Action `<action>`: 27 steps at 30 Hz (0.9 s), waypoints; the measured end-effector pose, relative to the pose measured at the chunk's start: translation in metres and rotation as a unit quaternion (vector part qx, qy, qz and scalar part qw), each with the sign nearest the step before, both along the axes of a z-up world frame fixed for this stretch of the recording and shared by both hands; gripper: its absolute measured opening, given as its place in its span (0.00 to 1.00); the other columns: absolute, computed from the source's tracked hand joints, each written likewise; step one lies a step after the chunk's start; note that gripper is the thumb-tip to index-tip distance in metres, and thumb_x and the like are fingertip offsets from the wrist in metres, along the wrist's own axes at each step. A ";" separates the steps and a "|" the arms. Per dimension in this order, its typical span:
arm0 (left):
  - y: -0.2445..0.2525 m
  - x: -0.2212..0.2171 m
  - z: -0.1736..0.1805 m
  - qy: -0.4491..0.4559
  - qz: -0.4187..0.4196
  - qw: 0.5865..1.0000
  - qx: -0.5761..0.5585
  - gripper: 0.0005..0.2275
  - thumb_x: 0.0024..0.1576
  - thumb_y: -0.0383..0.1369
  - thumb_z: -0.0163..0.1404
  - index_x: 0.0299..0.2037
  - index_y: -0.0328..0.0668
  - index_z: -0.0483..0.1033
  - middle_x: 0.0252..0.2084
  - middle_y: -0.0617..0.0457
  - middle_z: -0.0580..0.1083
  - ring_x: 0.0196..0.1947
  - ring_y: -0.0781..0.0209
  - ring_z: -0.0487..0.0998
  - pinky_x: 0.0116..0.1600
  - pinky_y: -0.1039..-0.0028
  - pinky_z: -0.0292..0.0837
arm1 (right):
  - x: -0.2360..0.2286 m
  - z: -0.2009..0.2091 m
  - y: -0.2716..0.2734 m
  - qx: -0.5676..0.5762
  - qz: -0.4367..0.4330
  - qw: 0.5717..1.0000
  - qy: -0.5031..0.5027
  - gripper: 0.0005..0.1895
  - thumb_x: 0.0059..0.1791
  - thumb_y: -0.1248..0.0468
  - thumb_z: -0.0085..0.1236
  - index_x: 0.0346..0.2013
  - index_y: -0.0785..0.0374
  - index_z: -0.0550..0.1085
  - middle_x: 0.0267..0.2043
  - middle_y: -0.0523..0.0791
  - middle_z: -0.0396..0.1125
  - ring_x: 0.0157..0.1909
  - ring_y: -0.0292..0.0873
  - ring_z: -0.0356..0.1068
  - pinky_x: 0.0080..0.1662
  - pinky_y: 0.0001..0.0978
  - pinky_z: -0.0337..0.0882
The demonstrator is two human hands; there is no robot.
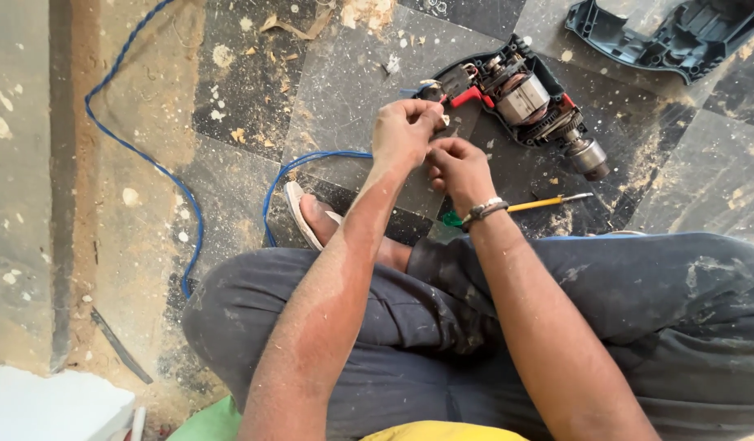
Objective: The recorder is disassembling and repairing the internal components and wiring of a handheld power drill while sitting on a floor.
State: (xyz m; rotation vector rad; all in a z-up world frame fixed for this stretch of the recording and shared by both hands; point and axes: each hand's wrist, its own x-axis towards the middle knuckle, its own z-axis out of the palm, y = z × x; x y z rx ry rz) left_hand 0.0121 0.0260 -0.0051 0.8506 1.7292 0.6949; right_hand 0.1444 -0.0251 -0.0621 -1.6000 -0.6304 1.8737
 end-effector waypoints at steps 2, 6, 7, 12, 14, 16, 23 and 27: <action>-0.002 -0.003 -0.008 0.026 -0.023 0.999 0.023 0.08 0.57 0.35 0.58 0.38 0.39 0.85 0.31 0.54 0.83 0.29 0.68 0.82 0.37 0.74 0.77 | 0.002 0.004 0.008 0.002 -0.051 0.998 0.024 0.06 0.52 0.66 0.56 0.43 0.63 0.76 0.31 0.38 0.69 0.28 0.31 0.66 0.29 0.24 0.66; -0.009 -0.013 -0.032 0.028 -0.066 0.994 0.087 0.07 0.56 0.30 0.56 0.41 0.42 0.85 0.35 0.54 0.84 0.35 0.68 0.85 0.44 0.75 0.79 | 0.002 0.038 0.022 -0.042 -0.152 0.983 0.092 0.10 0.54 0.60 0.51 0.45 0.59 0.78 0.33 0.37 0.70 0.29 0.31 0.69 0.30 0.24 0.71; -0.009 -0.013 -0.022 0.029 -0.065 0.994 0.088 0.07 0.56 0.30 0.56 0.41 0.42 0.85 0.35 0.54 0.84 0.35 0.68 0.85 0.44 0.75 0.79 | 0.001 0.039 0.023 -0.042 -0.151 0.983 0.094 0.10 0.54 0.60 0.51 0.45 0.59 0.78 0.33 0.37 0.70 0.29 0.31 0.69 0.30 0.24 0.71; -0.011 -0.012 0.015 0.111 -0.086 0.984 0.106 0.06 0.54 0.30 0.58 0.40 0.43 0.84 0.35 0.51 0.83 0.35 0.61 0.86 0.44 0.72 0.79 | 0.002 0.025 0.027 -0.033 -0.156 0.980 0.115 0.06 0.52 0.63 0.58 0.41 0.62 0.77 0.33 0.38 0.70 0.29 0.30 0.68 0.30 0.23 0.69; -0.012 -0.010 0.023 0.135 -0.088 0.982 0.103 0.06 0.53 0.30 0.59 0.39 0.44 0.84 0.35 0.51 0.83 0.36 0.59 0.86 0.43 0.70 0.79 | 0.004 0.030 0.028 -0.035 -0.141 0.983 0.111 0.07 0.51 0.63 0.58 0.40 0.62 0.76 0.32 0.38 0.70 0.29 0.30 0.67 0.30 0.22 0.68; -0.011 -0.007 0.029 0.157 -0.092 0.978 0.100 0.06 0.53 0.31 0.60 0.39 0.45 0.84 0.35 0.50 0.83 0.36 0.56 0.85 0.43 0.68 0.78 | 0.007 0.033 0.030 -0.037 -0.129 0.985 0.107 0.07 0.50 0.63 0.59 0.40 0.63 0.76 0.31 0.38 0.69 0.29 0.30 0.67 0.30 0.22 0.68; -0.013 -0.002 0.044 0.237 -0.110 0.954 0.147 0.08 0.51 0.32 0.61 0.38 0.42 0.83 0.36 0.48 0.81 0.37 0.50 0.83 0.42 0.63 0.76 | 0.012 0.032 0.033 0.027 -0.024 0.999 -0.019 0.04 0.50 0.67 0.58 0.38 0.65 0.77 0.33 0.39 0.73 0.30 0.30 0.70 0.32 0.20 0.70; -0.018 0.001 0.053 0.241 -0.095 0.956 0.136 0.07 0.52 0.34 0.61 0.32 0.38 0.82 0.30 0.49 0.81 0.33 0.52 0.84 0.41 0.64 0.76 | 0.008 0.026 0.029 0.088 -0.007 0.993 -0.076 0.05 0.52 0.67 0.58 0.40 0.65 0.77 0.35 0.39 0.73 0.32 0.29 0.70 0.34 0.20 0.71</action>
